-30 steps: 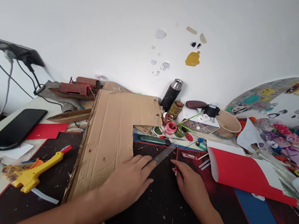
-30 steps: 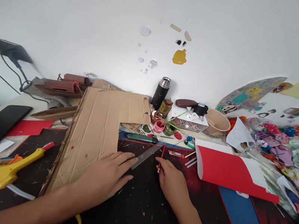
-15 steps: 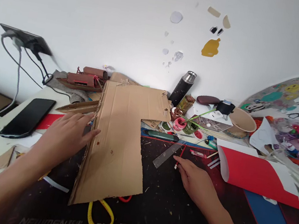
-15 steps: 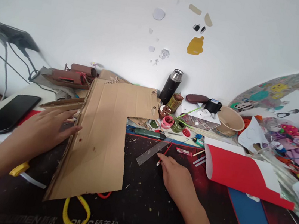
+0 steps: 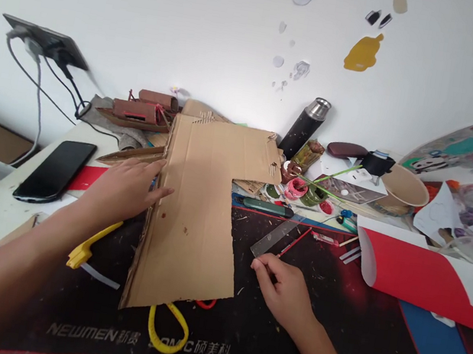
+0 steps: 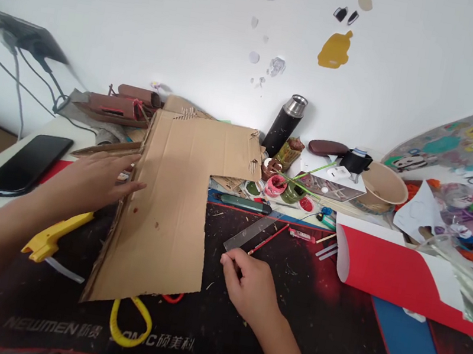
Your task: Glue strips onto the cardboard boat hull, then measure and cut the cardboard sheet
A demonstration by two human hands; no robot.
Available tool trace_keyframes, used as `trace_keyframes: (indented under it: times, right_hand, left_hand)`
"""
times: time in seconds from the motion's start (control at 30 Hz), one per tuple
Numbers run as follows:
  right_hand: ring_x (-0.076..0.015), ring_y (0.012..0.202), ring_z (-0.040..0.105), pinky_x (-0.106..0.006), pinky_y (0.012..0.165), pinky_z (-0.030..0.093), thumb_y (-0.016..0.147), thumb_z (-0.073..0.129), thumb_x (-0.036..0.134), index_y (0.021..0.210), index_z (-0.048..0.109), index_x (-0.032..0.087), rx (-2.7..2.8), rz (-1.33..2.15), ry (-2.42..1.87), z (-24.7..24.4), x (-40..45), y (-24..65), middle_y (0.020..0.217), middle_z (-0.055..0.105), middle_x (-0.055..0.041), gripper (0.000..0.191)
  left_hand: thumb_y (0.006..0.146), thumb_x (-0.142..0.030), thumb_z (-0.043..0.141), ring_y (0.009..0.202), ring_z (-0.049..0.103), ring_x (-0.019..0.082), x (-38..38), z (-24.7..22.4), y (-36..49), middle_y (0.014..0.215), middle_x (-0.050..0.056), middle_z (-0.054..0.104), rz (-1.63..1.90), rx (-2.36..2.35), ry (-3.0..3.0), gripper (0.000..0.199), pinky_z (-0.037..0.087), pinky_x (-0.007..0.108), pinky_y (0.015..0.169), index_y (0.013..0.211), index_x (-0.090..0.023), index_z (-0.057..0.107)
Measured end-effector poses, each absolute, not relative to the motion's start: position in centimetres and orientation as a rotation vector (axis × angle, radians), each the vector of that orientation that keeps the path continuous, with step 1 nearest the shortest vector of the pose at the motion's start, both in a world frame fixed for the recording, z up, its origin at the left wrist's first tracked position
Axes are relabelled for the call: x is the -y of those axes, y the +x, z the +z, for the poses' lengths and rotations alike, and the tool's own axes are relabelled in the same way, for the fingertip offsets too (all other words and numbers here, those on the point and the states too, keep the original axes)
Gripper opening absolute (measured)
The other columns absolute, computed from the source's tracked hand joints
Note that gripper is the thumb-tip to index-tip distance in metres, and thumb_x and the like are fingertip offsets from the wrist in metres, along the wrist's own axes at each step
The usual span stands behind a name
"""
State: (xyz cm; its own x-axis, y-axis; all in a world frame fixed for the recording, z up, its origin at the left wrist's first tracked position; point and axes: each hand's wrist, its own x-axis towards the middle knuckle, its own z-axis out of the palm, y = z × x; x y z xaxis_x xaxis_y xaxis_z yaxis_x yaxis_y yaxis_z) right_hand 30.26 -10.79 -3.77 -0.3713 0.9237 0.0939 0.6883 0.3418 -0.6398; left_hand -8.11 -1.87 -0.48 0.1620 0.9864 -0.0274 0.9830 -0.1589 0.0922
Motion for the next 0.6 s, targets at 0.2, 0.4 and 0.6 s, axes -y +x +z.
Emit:
trace_keyframes:
  times: [0.2,0.4,0.6]
  right_hand:
    - [-0.0103,0.047,0.04,-0.025,0.051,0.026,0.105,0.051,0.033,0.063,0.038,0.023,2.042,0.747,-1.408,-4.9,10.1,28.0,0.054,0.037,0.0075,0.045]
    - [-0.0116,0.051,0.05,-0.024,0.055,0.034,0.106,0.052,0.034,0.067,0.055,0.022,1.951,0.853,-1.4,-5.1,10.1,27.2,0.056,0.049,0.0053,0.041]
    - [-0.015,0.055,0.059,-0.024,0.057,0.042,0.106,0.057,0.037,0.087,0.076,0.021,1.878,1.029,-1.418,-5.2,10.2,27.1,0.062,0.065,0.002,0.031]
  left_hand:
    - [0.103,-0.056,0.05,0.133,0.064,0.046,1.1,0.9,-7.4,0.144,0.027,0.068,-0.007,-2.009,2.189,0.074,0.049,0.057,0.11,0.156,-0.005,0.048]
    - [0.099,-0.062,0.05,0.124,0.067,0.047,0.5,0.7,-7.8,0.13,0.023,0.074,0.016,-2.032,2.109,0.073,0.052,0.055,0.099,0.154,-0.014,0.053]
    - [0.094,-0.058,0.058,0.096,0.072,0.037,-0.6,-0.1,-8.5,0.107,0.014,0.077,0.145,-1.988,1.956,0.082,0.051,0.043,0.079,0.161,-0.013,0.043]
